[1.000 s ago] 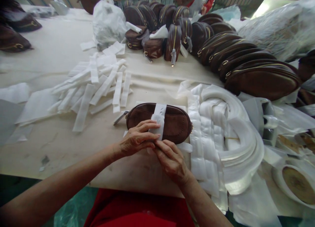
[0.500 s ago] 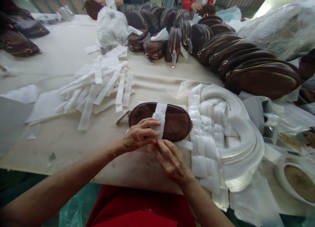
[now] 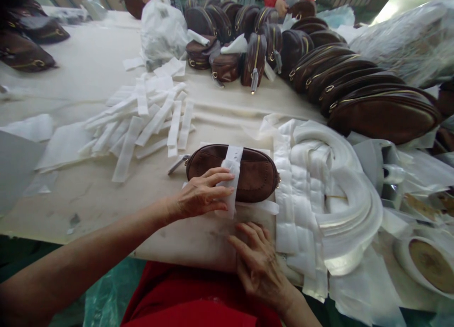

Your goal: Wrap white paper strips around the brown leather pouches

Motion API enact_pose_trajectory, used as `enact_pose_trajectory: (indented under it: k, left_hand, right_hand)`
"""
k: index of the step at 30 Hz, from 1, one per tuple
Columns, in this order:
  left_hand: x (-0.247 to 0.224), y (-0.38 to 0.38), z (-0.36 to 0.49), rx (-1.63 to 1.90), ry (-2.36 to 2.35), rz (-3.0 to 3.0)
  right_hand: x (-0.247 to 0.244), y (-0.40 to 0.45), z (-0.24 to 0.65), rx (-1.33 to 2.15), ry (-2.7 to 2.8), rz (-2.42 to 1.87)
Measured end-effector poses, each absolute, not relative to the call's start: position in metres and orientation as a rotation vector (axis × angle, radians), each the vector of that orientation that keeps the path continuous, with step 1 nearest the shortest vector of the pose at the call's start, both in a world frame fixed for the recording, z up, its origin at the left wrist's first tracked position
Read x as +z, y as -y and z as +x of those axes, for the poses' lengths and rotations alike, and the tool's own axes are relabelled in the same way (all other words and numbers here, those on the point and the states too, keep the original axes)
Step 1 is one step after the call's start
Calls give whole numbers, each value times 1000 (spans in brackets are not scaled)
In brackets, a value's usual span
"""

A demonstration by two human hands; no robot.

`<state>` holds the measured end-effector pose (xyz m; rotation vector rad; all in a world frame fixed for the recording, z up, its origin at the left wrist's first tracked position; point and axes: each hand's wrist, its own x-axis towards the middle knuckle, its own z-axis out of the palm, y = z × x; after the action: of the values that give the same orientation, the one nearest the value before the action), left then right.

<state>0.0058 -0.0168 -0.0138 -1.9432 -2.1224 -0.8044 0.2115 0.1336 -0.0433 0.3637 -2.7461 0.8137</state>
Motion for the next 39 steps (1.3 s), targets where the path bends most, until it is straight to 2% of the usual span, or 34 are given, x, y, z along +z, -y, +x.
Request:
enact_pose_trajectory:
  k: [13, 20, 26, 30, 39]
  left_hand:
    - [-17, 13, 20, -544, 1943, -1879]
    - [-17, 15, 23, -509, 1874, -1878]
    - [-22, 16, 24, -498, 1851, -1861]
    - [-28, 17, 23, -510, 1831, -1874]
    - [-35, 20, 22, -577, 1873, -1892]
  right_hand:
    - [-53, -117, 207, 559, 2538, 429]
    - [-20, -100, 199, 682, 2464, 590]
    - [-19, -92, 197, 727, 2384, 688]
    - [-17, -94, 201, 757, 2367, 696]
    - [23, -112, 179, 809, 2384, 649]
